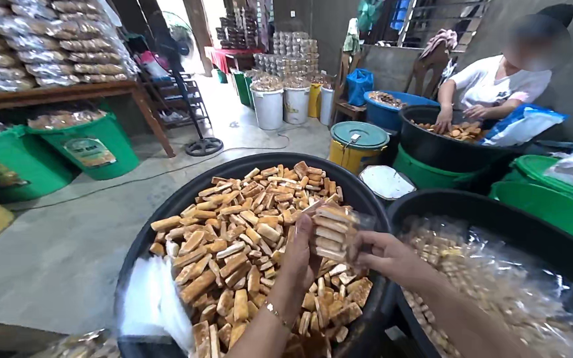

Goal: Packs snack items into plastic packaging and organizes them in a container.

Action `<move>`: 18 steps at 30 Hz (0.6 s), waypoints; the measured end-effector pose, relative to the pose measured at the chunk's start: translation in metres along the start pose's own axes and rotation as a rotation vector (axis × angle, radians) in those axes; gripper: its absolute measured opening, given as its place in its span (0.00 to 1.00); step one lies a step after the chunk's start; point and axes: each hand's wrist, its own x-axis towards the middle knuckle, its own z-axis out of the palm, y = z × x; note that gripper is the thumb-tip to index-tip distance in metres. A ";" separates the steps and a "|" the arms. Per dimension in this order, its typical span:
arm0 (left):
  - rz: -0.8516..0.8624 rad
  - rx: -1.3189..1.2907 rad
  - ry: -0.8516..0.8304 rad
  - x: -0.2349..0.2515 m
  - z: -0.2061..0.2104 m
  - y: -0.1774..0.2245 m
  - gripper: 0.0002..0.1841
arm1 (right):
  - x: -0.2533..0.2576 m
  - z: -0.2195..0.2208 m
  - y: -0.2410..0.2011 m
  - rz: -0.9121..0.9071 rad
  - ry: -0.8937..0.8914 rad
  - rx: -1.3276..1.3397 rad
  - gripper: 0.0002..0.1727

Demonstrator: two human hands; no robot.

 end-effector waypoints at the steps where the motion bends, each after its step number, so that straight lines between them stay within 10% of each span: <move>1: -0.039 0.018 -0.022 0.000 0.001 0.000 0.31 | 0.000 -0.003 -0.002 0.049 -0.045 0.018 0.09; 4: -0.094 0.003 -0.073 0.002 -0.006 0.005 0.40 | -0.002 -0.028 -0.004 0.084 -0.177 -0.005 0.16; 9: -0.130 0.152 -0.241 0.002 -0.011 0.003 0.27 | -0.002 -0.067 -0.015 0.107 -0.473 -0.145 0.22; 14: -0.159 0.159 -0.124 -0.002 0.003 -0.004 0.28 | -0.019 -0.051 -0.018 0.017 -0.047 -0.200 0.11; 18: -0.237 0.098 -0.098 -0.004 0.003 -0.005 0.38 | -0.017 -0.046 -0.016 0.068 -0.098 -0.277 0.23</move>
